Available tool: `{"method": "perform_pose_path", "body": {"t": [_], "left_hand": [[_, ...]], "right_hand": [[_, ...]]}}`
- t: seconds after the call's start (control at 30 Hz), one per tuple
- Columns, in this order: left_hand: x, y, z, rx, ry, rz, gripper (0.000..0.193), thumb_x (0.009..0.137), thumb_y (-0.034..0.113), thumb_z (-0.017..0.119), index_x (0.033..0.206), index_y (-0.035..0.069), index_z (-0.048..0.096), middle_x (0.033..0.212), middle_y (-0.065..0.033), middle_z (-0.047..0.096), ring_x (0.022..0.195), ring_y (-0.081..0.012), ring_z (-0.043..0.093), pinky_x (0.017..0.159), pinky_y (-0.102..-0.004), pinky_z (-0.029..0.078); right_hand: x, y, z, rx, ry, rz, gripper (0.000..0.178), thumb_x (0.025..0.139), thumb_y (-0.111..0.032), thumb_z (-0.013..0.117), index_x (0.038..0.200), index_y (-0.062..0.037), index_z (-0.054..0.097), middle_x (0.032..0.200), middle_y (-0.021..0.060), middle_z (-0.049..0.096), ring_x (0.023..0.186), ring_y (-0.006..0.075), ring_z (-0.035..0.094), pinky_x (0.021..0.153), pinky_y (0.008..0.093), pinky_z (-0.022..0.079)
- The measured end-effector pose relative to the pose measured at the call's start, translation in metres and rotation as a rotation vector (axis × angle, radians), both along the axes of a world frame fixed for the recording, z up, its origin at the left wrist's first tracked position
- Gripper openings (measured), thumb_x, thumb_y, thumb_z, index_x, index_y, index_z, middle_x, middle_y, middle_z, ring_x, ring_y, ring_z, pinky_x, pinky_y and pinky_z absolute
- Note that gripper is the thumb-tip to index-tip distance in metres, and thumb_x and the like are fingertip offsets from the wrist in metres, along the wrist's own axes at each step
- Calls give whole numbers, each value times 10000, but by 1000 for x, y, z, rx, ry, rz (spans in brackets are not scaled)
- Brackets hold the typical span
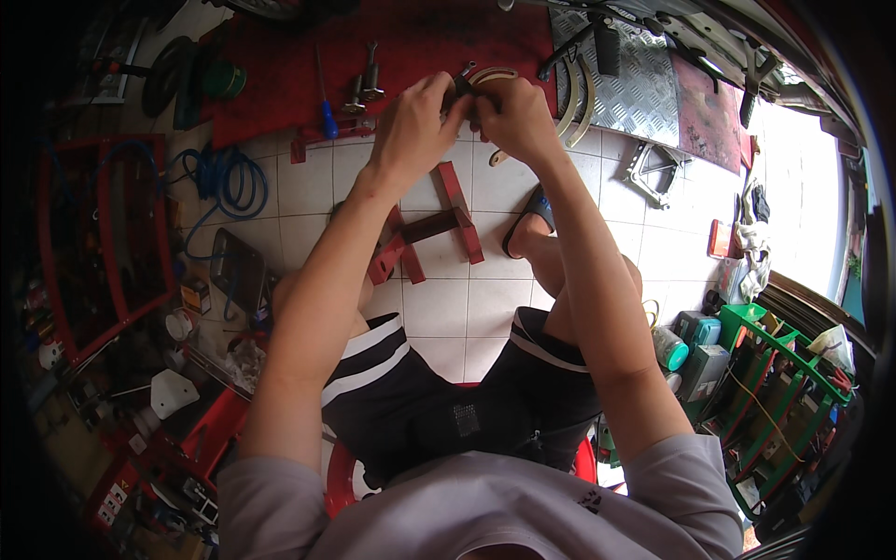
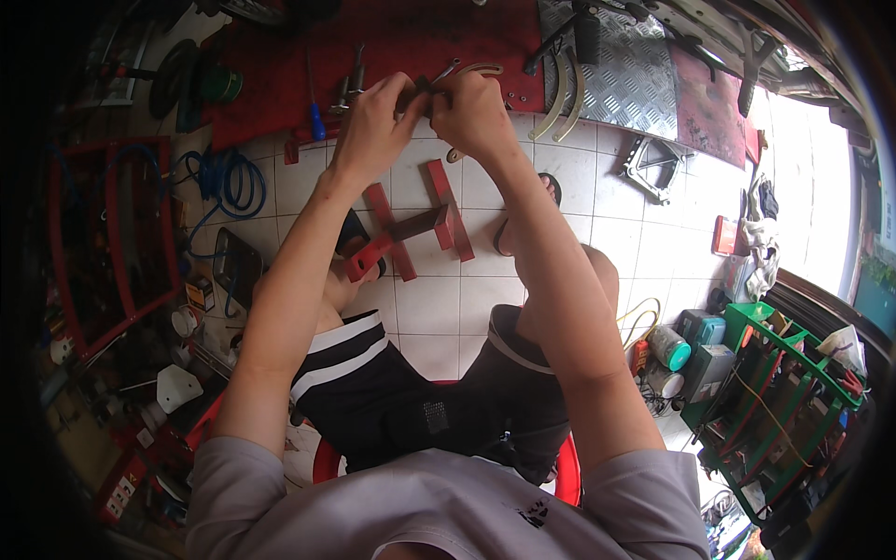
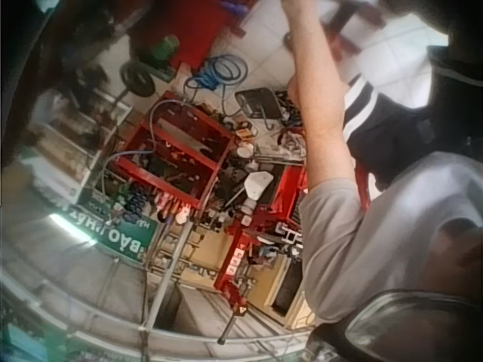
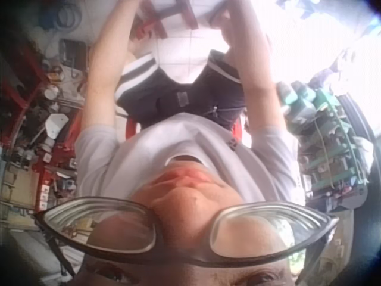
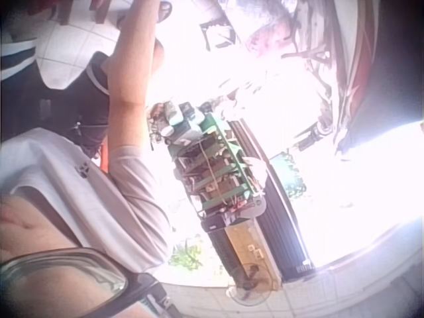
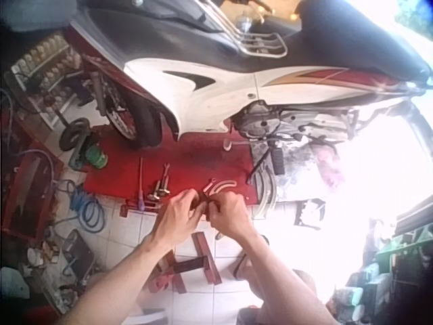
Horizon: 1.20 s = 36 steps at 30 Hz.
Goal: The person sits on a low stool and assembles a mechanical linkage using curved metal brackets, a flat metal plate, and small fasteners. They align the components, insert the fasteners, and tighten them by hand to secure the assembly.
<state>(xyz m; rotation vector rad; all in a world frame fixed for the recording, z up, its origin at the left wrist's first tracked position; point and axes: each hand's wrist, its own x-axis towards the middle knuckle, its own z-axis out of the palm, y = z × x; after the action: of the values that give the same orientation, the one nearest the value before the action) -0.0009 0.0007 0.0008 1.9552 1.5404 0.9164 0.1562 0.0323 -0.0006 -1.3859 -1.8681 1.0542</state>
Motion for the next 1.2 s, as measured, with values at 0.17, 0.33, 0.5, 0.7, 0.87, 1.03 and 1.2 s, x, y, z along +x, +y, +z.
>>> {"method": "perform_pose_path", "body": {"t": [0.17,0.33,0.5,0.7,0.87,1.03,1.2], "left_hand": [[-1,2,-5,112,18,-48,133,908,81,614,953,-31,558,920,-202,616,755,-386,611,614,-430,457],[-4,2,-4,-39,138,-5,112,905,67,600,934,-32,556,902,-187,621,732,-370,607,626,-415,464],[-2,2,-2,54,-53,-39,113,914,62,589,923,-45,552,862,-211,608,724,-393,586,619,-413,450],[-1,2,-7,102,61,-23,133,918,73,593,881,-52,563,810,-211,606,693,-384,577,599,-398,447],[-4,3,-1,-61,98,12,176,909,140,606,838,-20,589,834,-190,635,766,-398,631,633,-462,497],[0,3,0,119,-87,-26,178,911,145,609,858,-24,592,840,-190,631,727,-400,622,620,-460,489],[-2,4,-3,48,40,-33,159,909,126,603,879,-30,595,845,-197,627,737,-408,622,613,-458,486]], "right_hand": [[1,1,-1,63,35,-40,197,772,-56,537,821,37,704,611,190,642,591,309,676,632,380,549],[-2,-2,6,-81,67,-16,207,794,-66,525,827,40,700,604,173,650,587,279,685,620,371,548],[1,0,5,22,44,-6,214,813,-62,514,839,42,699,606,157,659,567,249,685,601,353,553],[-1,-1,7,-44,83,-16,216,814,-56,514,849,45,701,612,148,666,562,239,685,600,342,556],[-1,-1,7,-39,59,9,215,815,-56,512,839,44,701,613,148,666,559,232,685,597,340,554],[4,2,6,-21,42,19,208,852,-28,522,969,24,686,663,117,677,551,170,668,558,308,531],[4,1,9,-55,38,0,214,845,-24,524,976,23,687,658,113,677,548,171,667,560,308,531]]}}
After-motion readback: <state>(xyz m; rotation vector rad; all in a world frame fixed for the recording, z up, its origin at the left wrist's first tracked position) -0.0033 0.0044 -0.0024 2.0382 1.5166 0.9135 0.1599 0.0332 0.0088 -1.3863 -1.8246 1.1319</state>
